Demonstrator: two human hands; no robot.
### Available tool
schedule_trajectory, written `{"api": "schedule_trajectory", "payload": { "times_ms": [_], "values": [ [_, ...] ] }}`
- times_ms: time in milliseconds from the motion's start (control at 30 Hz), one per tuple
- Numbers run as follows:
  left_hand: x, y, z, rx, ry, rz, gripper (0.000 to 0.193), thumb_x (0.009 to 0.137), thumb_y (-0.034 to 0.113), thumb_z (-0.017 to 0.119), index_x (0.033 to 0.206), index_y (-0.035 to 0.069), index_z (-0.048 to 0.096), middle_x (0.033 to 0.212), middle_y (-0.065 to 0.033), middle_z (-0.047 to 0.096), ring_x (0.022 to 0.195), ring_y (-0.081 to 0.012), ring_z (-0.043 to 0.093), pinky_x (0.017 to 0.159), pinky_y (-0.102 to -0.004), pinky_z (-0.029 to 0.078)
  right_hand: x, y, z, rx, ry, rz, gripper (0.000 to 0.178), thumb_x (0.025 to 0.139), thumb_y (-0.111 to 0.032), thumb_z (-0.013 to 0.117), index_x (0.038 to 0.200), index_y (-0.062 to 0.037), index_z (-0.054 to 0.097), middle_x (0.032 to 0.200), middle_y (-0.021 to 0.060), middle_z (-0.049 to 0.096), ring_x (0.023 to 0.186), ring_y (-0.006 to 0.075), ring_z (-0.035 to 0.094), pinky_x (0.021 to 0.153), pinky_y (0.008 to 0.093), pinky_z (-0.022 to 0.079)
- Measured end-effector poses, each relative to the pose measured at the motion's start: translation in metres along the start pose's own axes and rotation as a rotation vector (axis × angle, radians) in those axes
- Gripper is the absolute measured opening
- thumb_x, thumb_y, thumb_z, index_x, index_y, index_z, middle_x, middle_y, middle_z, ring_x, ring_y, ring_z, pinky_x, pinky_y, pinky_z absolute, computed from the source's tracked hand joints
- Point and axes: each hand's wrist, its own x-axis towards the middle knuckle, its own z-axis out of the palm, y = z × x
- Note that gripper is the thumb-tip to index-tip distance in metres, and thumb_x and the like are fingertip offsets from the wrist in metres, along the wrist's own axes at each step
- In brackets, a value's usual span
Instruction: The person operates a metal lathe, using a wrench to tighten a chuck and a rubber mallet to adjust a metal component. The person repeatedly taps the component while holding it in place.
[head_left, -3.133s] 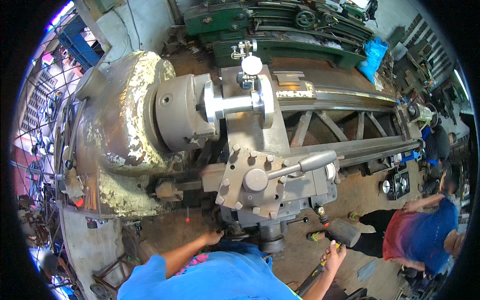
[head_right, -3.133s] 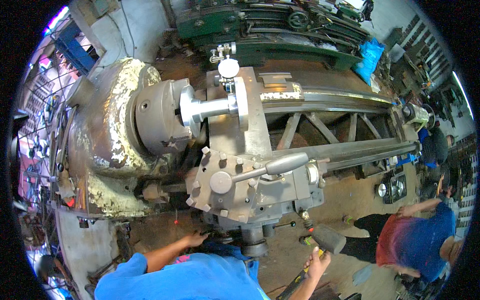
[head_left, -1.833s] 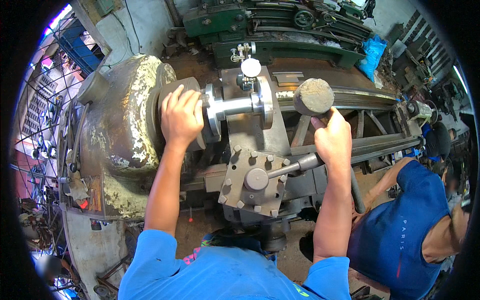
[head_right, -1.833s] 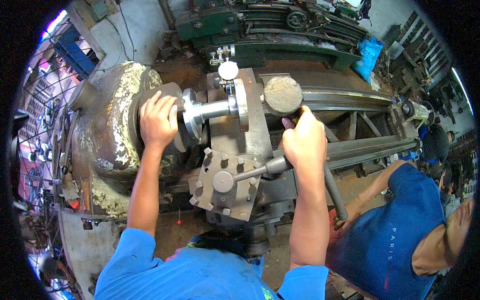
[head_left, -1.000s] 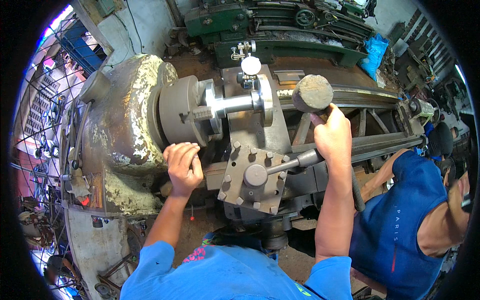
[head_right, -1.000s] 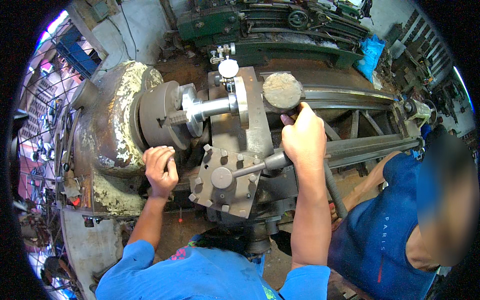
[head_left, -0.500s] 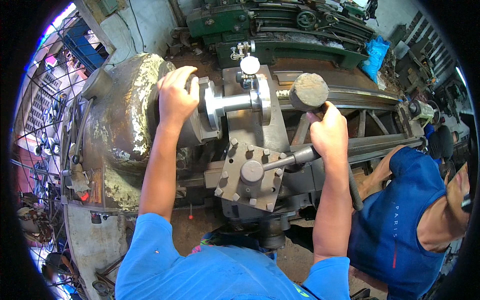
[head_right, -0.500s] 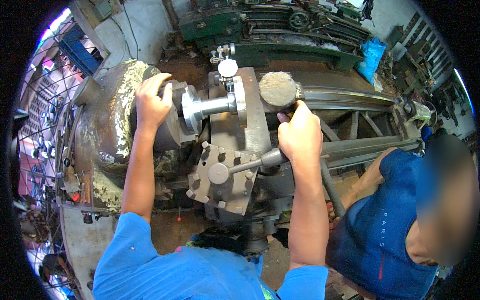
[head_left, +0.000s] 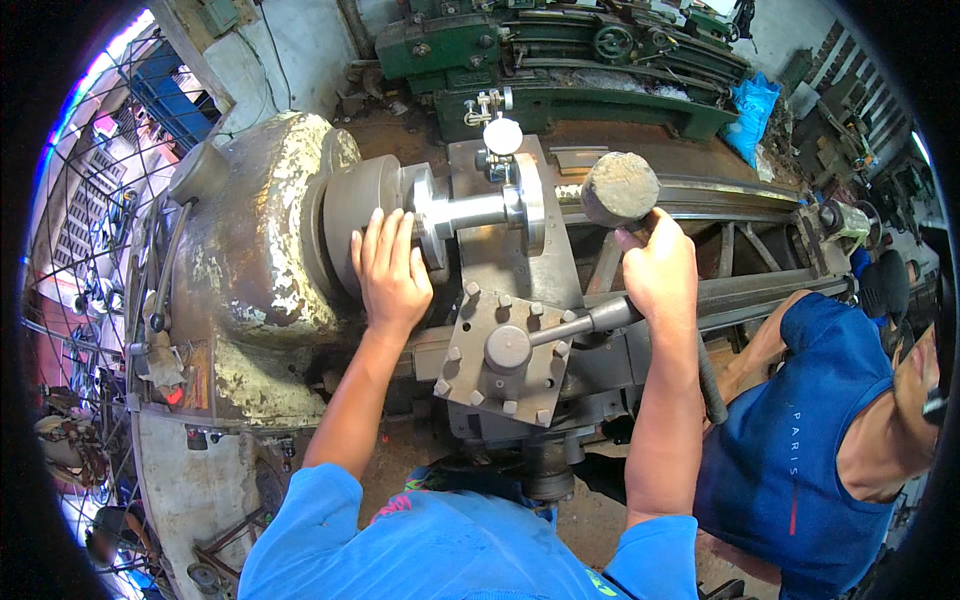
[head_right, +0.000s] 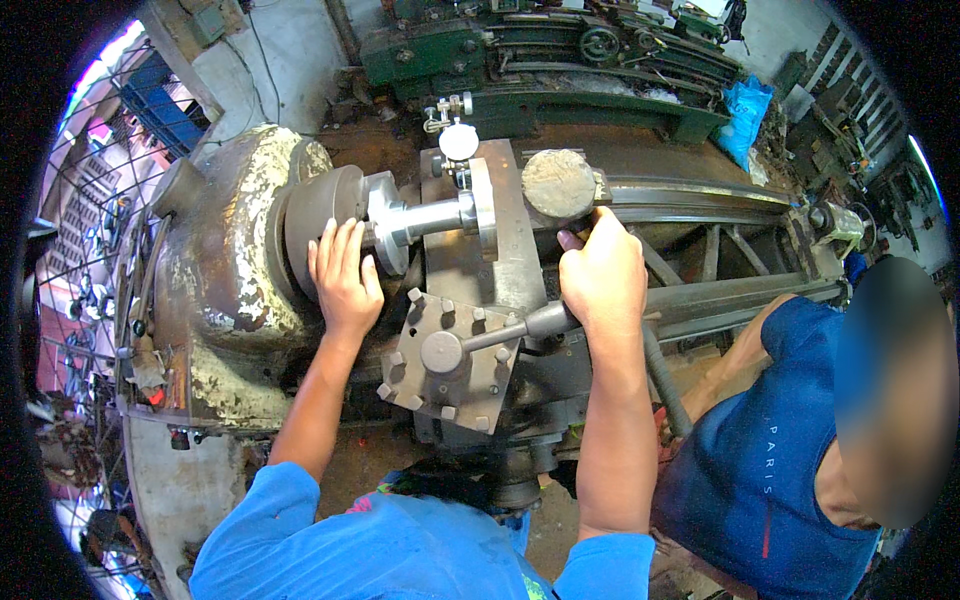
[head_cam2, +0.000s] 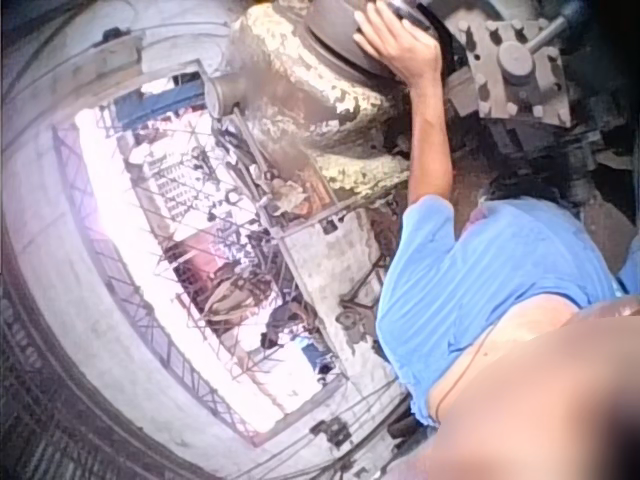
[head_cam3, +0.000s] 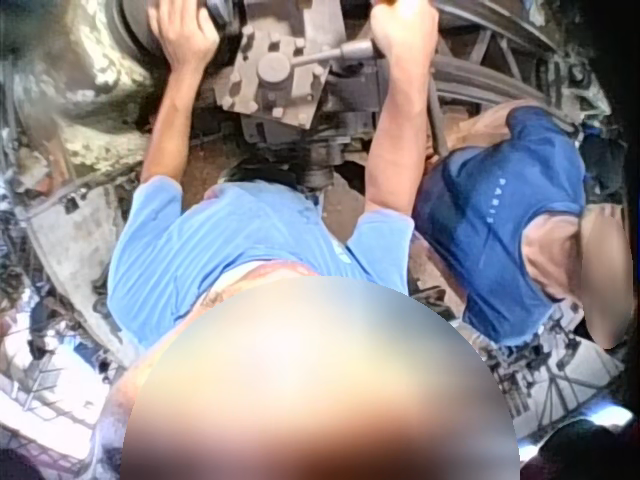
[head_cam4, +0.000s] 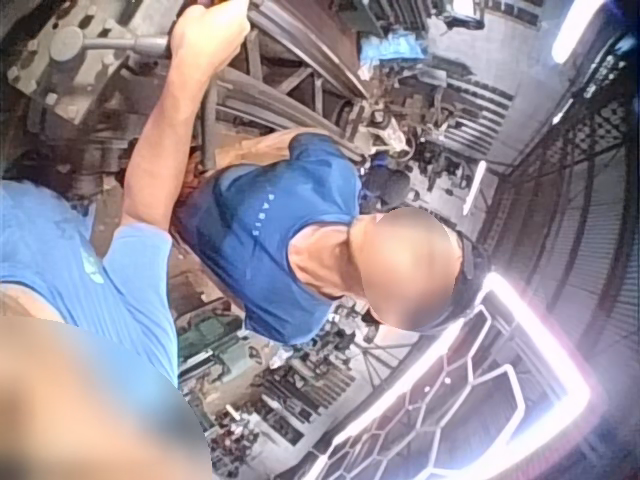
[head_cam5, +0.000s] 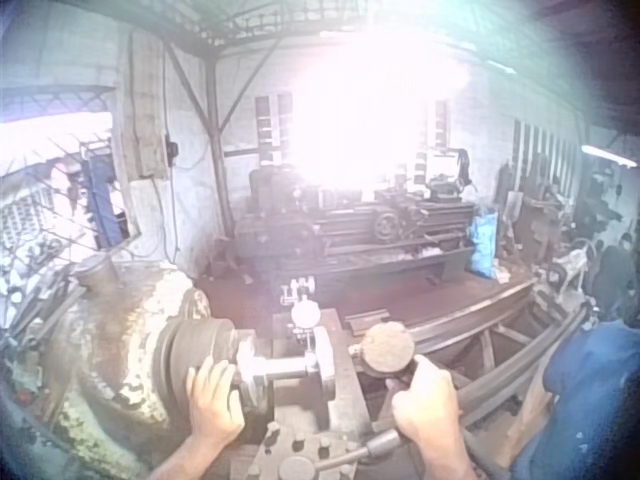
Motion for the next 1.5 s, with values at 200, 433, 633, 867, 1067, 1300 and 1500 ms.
{"api": "schedule_trajectory", "payload": {
  "times_ms": [200,433,633,867,1067,1300,1500],
  "values": [
    [-0.043,0.003,-0.013,-0.045,-0.02,0.025,0.043,0.089,0.007,0.063,0.131,0.007,0.07,0.145,-0.0093,0.065,0.145,-0.0317,0.048,0.122,-0.054,0.029,-0.001,-0.003,-0.002,-0.026,0.009,0.021,0.029,0.093,-0.02,0.074,0.118,-0.0051,0.07,0.11,0.0217,0.076,0.111,0.0426,0.07,0.096,0.0514,0.053],
    [-0.102,0.029,-0.105,-0.879,0.102,-0.243,0.018,0.087,-0.001,0.066,0.104,-0.002,0.069,0.101,-0.0174,0.073,0.092,-0.0277,0.073,0.078,-0.0406,0.058,0.001,0.001,0.0,-0.03,0.004,0.004,0.031,0.092,-0.02,0.074,0.118,-0.0042,0.07,0.11,0.0228,0.075,0.11,0.043,0.07,0.095,0.0518,0.054],
    [-0.211,0.074,-0.13,-0.98,-1.57,-0.269,0.04,0.102,0.041,0.065,0.115,0.005,0.076,0.11,-0.0163,0.078,0.099,-0.0393,0.075,0.088,-0.0462,0.059,0.005,0.01,0.006,-0.03,0.027,-0.067,0.031,0.09,-0.018,0.075,0.117,-0.0023,0.071,0.109,0.0259,0.074,0.109,0.0453,0.069,0.093,0.0527,0.054],
    [-0.321,0.156,-0.057,-1.28,-1.99,-0.926,0.112,0.088,0.073,0.069,0.16,-0.004,0.032,0.166,-0.0227,0.034,0.153,-0.0342,0.032,0.126,-0.0432,0.029,0.003,0.005,0.005,-0.157,-0.017,0.024,0.038,0.091,-0.014,0.074,0.124,0.0034,0.068,0.117,0.0267,0.073,0.115,0.0436,0.068,0.098,0.0457,0.052],
    [-0.334,0.201,-0.06,-1.297,-1.417,-1.107,0.073,0.083,0.04,0.087,0.137,0.001,0.06,0.136,-0.0147,0.064,0.122,-0.0281,0.06,0.108,-0.0393,0.048,0.0,-0.001,0.004,-0.22,-0.012,0.046,0.036,0.091,-0.013,0.073,0.121,0.0042,0.068,0.115,0.0263,0.073,0.115,0.0436,0.068,0.099,0.0461,0.052],
    [-0.37,0.175,-0.031,-1.919,-1.366,-1.311,0.073,0.082,0.03,0.088,0.142,0.003,0.056,0.136,-0.012,0.064,0.123,-0.0247,0.06,0.109,-0.0389,0.047,0.003,0.009,0.007,-0.2,-0.028,-0.019,0.029,0.092,-0.024,0.071,0.111,-0.0025,0.067,0.108,0.0256,0.073,0.107,0.0463,0.069,0.093,0.0547,0.054],
    [-0.39,0.146,-0.019,-2.037,-1.654,-1.309,0.072,0.086,0.031,0.084,0.146,0.005,0.054,0.14,-0.0107,0.062,0.128,-0.0238,0.057,0.112,-0.0395,0.044,0.002,0.012,0.006,-0.212,-0.038,-0.007,0.031,0.092,-0.024,0.072,0.113,-0.0022,0.067,0.109,0.0265,0.073,0.108,0.0457,0.069,0.093,0.054,0.054]
  ]
}}
